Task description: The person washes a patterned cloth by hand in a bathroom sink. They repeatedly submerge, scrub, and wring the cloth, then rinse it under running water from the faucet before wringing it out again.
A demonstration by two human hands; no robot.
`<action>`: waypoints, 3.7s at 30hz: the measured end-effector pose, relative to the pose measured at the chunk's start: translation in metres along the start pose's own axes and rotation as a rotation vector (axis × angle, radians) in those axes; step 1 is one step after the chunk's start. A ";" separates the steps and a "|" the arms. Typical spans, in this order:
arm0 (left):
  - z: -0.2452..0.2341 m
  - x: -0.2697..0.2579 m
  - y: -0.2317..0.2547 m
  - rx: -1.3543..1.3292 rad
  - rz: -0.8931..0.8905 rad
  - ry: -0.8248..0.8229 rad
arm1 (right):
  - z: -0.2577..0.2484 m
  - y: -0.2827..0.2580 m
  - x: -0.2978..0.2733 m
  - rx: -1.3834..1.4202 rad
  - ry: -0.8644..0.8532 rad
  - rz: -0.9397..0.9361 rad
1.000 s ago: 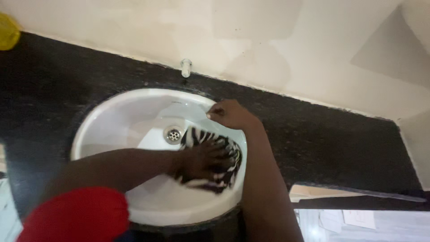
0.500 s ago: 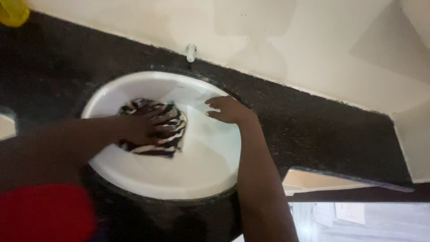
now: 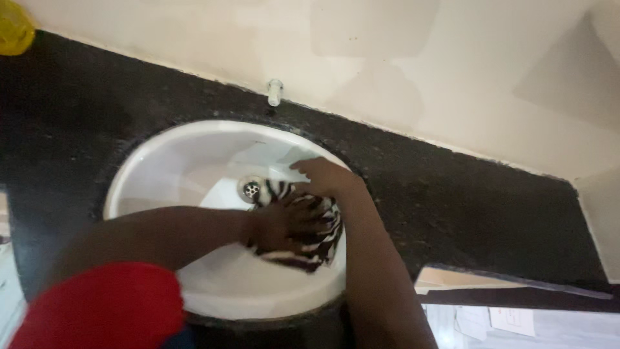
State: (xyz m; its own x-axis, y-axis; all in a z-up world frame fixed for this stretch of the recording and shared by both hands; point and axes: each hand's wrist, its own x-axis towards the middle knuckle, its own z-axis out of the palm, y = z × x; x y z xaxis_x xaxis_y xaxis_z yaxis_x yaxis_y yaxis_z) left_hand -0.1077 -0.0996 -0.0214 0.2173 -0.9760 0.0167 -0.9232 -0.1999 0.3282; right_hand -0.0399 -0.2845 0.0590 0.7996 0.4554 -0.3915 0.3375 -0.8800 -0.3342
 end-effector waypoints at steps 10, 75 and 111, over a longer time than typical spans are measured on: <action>-0.027 -0.044 -0.062 0.189 -0.391 -0.265 | 0.020 -0.064 0.001 -0.104 -0.140 0.085; -0.046 -0.209 0.213 0.041 -0.718 0.235 | 0.155 -0.240 -0.169 -0.061 0.194 -0.195; -0.073 -0.203 0.201 -0.056 -0.479 -0.169 | 0.163 -0.249 -0.191 -0.196 0.161 -0.082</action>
State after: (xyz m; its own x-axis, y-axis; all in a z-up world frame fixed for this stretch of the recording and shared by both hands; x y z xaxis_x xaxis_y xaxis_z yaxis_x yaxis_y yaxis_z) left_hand -0.3142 0.0645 0.1097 0.5535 -0.7772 -0.2993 -0.7129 -0.6279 0.3121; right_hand -0.3577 -0.1298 0.0772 0.8293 0.5124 -0.2230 0.4815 -0.8577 -0.1802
